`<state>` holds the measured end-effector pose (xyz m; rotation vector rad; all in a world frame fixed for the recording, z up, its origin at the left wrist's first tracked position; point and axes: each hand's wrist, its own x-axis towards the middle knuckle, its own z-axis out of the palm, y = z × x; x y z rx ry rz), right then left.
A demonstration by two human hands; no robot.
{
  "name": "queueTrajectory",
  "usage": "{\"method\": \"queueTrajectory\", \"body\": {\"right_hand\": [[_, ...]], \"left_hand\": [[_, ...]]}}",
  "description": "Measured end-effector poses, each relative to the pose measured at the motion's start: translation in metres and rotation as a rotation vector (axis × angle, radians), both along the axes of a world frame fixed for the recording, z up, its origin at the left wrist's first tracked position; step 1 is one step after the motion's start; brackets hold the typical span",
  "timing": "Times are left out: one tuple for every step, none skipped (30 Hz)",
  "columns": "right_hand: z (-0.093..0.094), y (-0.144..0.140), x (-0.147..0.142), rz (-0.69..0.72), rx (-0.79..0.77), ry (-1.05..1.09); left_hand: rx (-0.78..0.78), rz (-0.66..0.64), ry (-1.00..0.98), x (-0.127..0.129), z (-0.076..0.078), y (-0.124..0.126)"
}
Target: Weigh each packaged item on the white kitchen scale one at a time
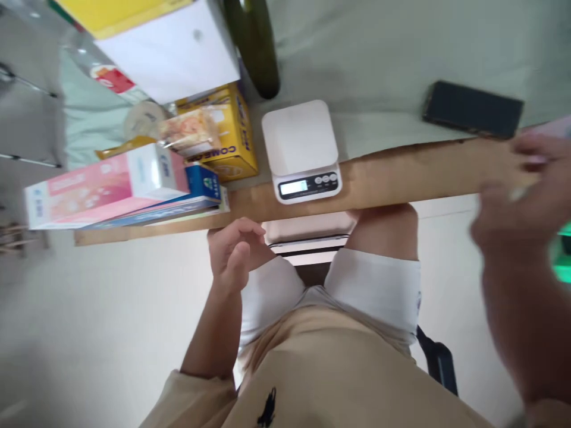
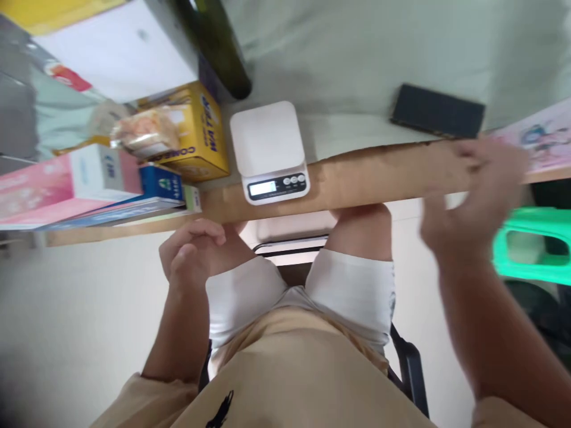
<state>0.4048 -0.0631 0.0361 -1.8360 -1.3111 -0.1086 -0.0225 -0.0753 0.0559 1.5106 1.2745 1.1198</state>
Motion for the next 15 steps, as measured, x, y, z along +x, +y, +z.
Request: {"method": "queueTrajectory", "body": {"right_hand": [[-0.006,0.002,-0.039,0.190,0.065,-0.010],[-0.010,0.003,-0.079,0.341,0.076,0.006],[-0.010,0.004,-0.118,0.465,0.039,0.043],[-0.008,0.004,-0.154,0.574,-0.016,0.094],[-0.004,0.005,-0.186,0.658,0.011,0.126],[0.002,0.006,-0.214,0.721,0.028,0.147],[0.008,0.008,-0.237,0.775,0.032,0.168],[0.014,0.010,-0.255,0.820,0.038,0.183],[0.020,0.013,-0.270,0.861,0.028,0.196],[0.026,0.017,-0.282,0.899,0.012,0.205],[0.031,0.021,-0.293,0.929,-0.009,0.207],[0.035,0.024,-0.302,0.951,-0.033,0.201],[0.039,0.028,-0.310,0.961,-0.061,0.188],[0.043,0.030,-0.318,0.962,-0.091,0.173],[0.045,0.032,-0.325,0.955,-0.118,0.158]], "left_hand": [[0.048,0.045,-0.006,-0.006,0.004,-0.004],[0.105,0.099,-0.010,-0.012,0.008,-0.007],[0.168,0.158,-0.004,-0.019,0.011,-0.010],[0.239,0.227,0.011,-0.026,0.015,-0.011],[0.311,0.304,0.034,-0.035,0.017,-0.012],[0.392,0.393,0.057,-0.045,0.019,-0.012],[0.472,0.490,0.078,-0.056,0.021,-0.010],[0.546,0.598,0.090,-0.069,0.022,-0.008],[0.604,0.718,0.091,-0.082,0.023,-0.005],[0.637,0.834,0.082,-0.097,0.023,-0.001],[0.640,0.933,0.063,-0.111,0.023,0.002],[0.612,0.995,0.039,-0.126,0.021,0.005],[0.553,1.011,0.017,-0.140,0.020,0.008],[0.490,0.990,-0.003,-0.152,0.017,0.010],[0.432,0.934,-0.016,-0.163,0.014,0.012]]}}
